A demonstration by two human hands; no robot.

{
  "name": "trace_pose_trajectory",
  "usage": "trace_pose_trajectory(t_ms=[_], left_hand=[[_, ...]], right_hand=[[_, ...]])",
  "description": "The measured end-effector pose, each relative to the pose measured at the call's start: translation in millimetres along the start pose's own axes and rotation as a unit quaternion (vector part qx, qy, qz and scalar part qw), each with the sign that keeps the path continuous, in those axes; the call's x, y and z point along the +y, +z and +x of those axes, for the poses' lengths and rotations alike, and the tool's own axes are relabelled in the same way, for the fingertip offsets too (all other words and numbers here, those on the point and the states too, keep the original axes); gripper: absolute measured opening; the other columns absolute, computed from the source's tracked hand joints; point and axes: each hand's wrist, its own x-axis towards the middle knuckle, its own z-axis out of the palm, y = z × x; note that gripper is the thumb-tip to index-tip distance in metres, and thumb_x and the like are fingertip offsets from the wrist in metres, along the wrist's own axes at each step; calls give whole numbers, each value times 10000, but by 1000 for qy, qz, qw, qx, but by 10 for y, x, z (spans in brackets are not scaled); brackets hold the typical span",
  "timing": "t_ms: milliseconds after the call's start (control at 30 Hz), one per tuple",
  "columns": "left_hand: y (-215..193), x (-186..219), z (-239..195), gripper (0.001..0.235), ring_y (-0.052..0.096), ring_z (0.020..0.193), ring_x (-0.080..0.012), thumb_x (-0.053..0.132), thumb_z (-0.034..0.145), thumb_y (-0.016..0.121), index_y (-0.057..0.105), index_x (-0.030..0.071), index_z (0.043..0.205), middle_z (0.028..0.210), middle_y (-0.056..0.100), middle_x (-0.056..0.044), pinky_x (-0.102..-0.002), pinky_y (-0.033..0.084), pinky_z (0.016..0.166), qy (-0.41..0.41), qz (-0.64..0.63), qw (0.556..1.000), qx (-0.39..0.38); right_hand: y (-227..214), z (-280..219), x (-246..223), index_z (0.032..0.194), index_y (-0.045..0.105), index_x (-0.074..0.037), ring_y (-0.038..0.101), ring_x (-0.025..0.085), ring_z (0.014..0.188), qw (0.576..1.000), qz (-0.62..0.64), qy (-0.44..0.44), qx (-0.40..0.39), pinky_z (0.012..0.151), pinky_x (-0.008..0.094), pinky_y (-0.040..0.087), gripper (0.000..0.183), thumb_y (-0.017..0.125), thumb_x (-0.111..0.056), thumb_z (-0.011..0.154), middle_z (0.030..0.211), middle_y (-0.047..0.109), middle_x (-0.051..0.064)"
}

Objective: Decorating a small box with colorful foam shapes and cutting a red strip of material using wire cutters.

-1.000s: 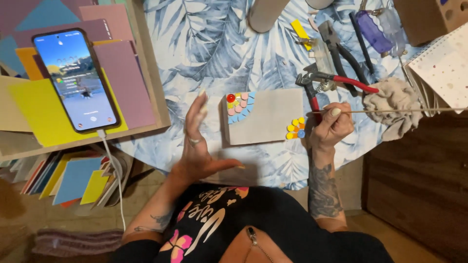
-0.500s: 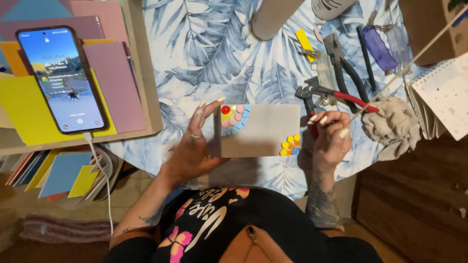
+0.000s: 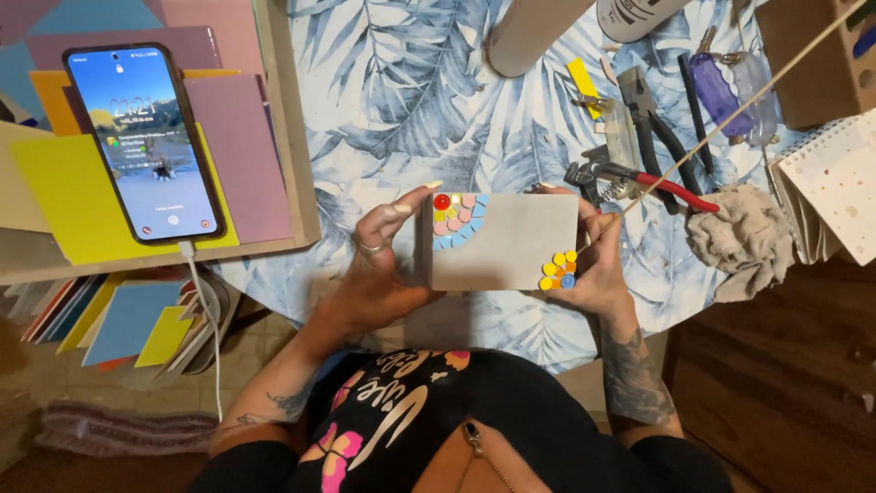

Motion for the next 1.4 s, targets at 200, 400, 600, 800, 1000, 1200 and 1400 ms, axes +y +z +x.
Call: trace_pose_trajectory(t_ms=[200, 400, 600, 800, 1000, 1200, 1400], left_hand=[[-54, 3, 14, 653, 367, 1160, -425, 5, 596, 738, 174, 107, 911, 1274, 342, -242, -492, 262, 977, 10, -12, 1000, -11], [-94, 19, 87, 685, 276, 1169, -492, -18, 598, 727, 134, 120, 910, 1266, 278, -305, -558, 237, 959, 3, -23, 1000, -18], [-142, 43, 125, 672, 306, 1190, -422, 57, 633, 756, 145, 117, 905, 1266, 302, -264, -497, 216, 994, 31, -34, 999, 3], [-162, 23, 120, 698, 292, 1200, -417, 75, 608, 775, 148, 117, 912, 1262, 308, -268, -515, 179, 1003, 26, -34, 999, 6], [-160, 26, 160, 697, 264, 1210, -425, 100, 608, 776, 150, 124, 915, 1271, 297, -271, -539, 143, 1008, 16, -34, 999, 13], [-188, -72, 168, 667, 184, 1254, -402, 66, 620, 755, 156, 137, 907, 1313, 257, -254, -507, 100, 1028, 7, -68, 997, 26], [-207, -91, 190, 654, 130, 1272, -393, 37, 630, 739, 153, 145, 898, 1337, 226, -244, -483, 75, 1042, -3, -95, 994, 48]], right_hand=[[22, -2, -11, 823, 176, -157, 384, 376, 1145, 1000, -9, 19, 24, 936, 458, 313, 727, 804, -146, 459, 1225, 370, 289], [65, 116, -12, 835, 178, -150, 375, 346, 1140, 998, -60, -7, 11, 918, 408, 312, 753, 829, -187, 458, 1233, 375, 262], [177, 228, -84, 838, 201, -157, 388, 307, 1150, 998, -51, -32, 25, 927, 385, 317, 732, 834, -180, 472, 1234, 391, 231], [141, 240, -65, 851, 215, -147, 426, 301, 1116, 998, -53, -30, 18, 907, 370, 345, 740, 840, -164, 455, 1242, 396, 226], [119, 280, -32, 846, 215, -149, 437, 292, 1097, 998, -45, -39, 24, 917, 390, 340, 706, 821, -164, 485, 1240, 405, 222], [88, 361, 103, 851, 232, -141, 456, 292, 1074, 998, -50, -44, 17, 884, 366, 360, 719, 847, -149, 478, 1227, 411, 238], [156, 509, 89, 852, 222, -153, 446, 238, 1074, 998, -20, -53, 6, 867, 330, 362, 685, 824, -182, 526, 1248, 407, 209]])
